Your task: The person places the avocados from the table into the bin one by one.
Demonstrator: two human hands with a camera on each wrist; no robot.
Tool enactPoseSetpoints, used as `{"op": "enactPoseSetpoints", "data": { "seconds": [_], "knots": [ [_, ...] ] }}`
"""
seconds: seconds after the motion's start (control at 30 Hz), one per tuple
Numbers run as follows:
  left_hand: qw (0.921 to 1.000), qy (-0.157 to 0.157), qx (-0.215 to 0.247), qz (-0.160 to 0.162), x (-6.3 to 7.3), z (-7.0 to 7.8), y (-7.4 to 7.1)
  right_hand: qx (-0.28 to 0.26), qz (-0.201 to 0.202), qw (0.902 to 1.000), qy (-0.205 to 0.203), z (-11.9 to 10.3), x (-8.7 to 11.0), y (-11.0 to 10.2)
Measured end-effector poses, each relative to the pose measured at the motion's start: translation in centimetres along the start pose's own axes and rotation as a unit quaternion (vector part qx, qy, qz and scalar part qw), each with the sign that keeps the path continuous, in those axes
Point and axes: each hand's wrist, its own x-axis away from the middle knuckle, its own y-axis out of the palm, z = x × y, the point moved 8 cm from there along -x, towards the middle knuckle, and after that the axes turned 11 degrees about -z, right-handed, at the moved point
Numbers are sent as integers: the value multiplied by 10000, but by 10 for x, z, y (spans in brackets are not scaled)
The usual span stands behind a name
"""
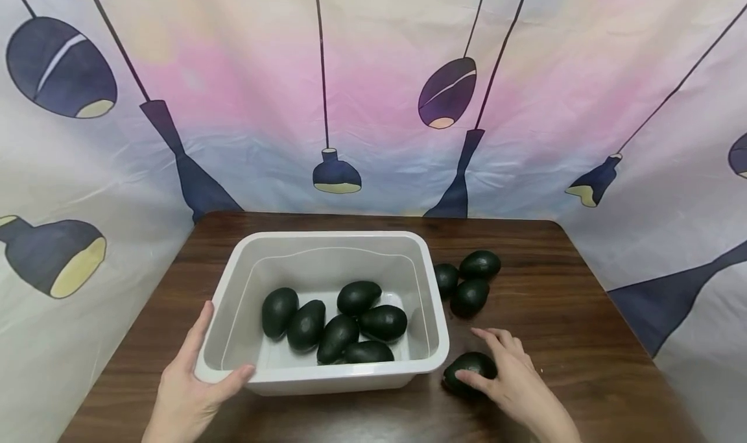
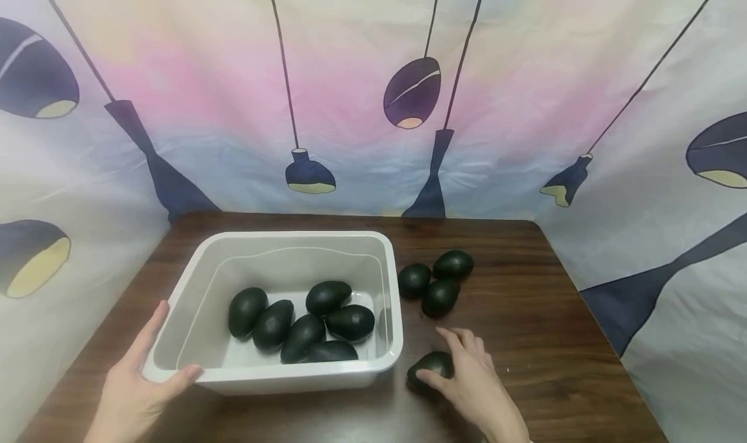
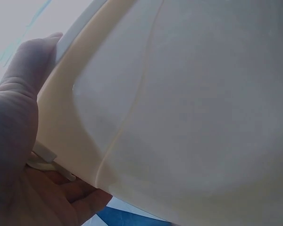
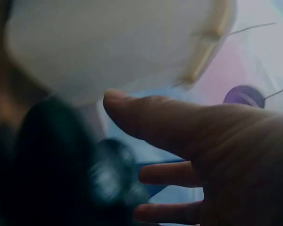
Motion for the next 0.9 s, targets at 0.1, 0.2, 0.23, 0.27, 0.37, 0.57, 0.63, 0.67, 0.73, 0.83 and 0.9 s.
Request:
{"op": "enactPoseSetpoints", "data": {
  "seconds": [0.1, 0.2, 0.23, 0.27, 0.37, 0.57, 0.63, 0.67, 0.73, 0.83, 0.9],
  "knots": [
    [10000, -47, -28, 48, 1, -1, -1, 136, -64, 9997, 178, 11, 1, 8],
    [9998, -126, -70, 114, 3, -2, -2, 51, -77, 9998, 181, 15, 1, 12],
    [9998, -145, -76, 115, 3, -3, -2, -20, -111, 9997, 207, 16, 0, 15],
    [9998, -155, -67, 113, 2, -3, -2, -81, -154, 9996, 225, 17, 0, 17],
    [9998, -147, -67, 78, 2, -3, -1, -366, -313, 9982, 346, 20, 0, 27],
    [9999, -143, -44, 76, 1, -2, -1, -853, -302, 9942, 576, 23, 1, 36],
    [9999, -128, -21, 71, 0, -1, -1, -862, -242, 9937, 669, 25, 2, 34],
    [9999, -128, -9, 54, 0, -1, -1, -871, -230, 9932, 733, 27, 3, 33],
    [9999, -106, 24, 21, 0, 0, -1, -899, -200, 9924, 822, 31, 4, 30],
    [9999, -103, 79, -35, -1, 0, 0, -949, -86, 9912, 916, 36, 7, 23],
    [9999, -114, 86, -62, -1, 0, 1, -994, 5, 9905, 953, 37, 10, 16]
  ]
}}
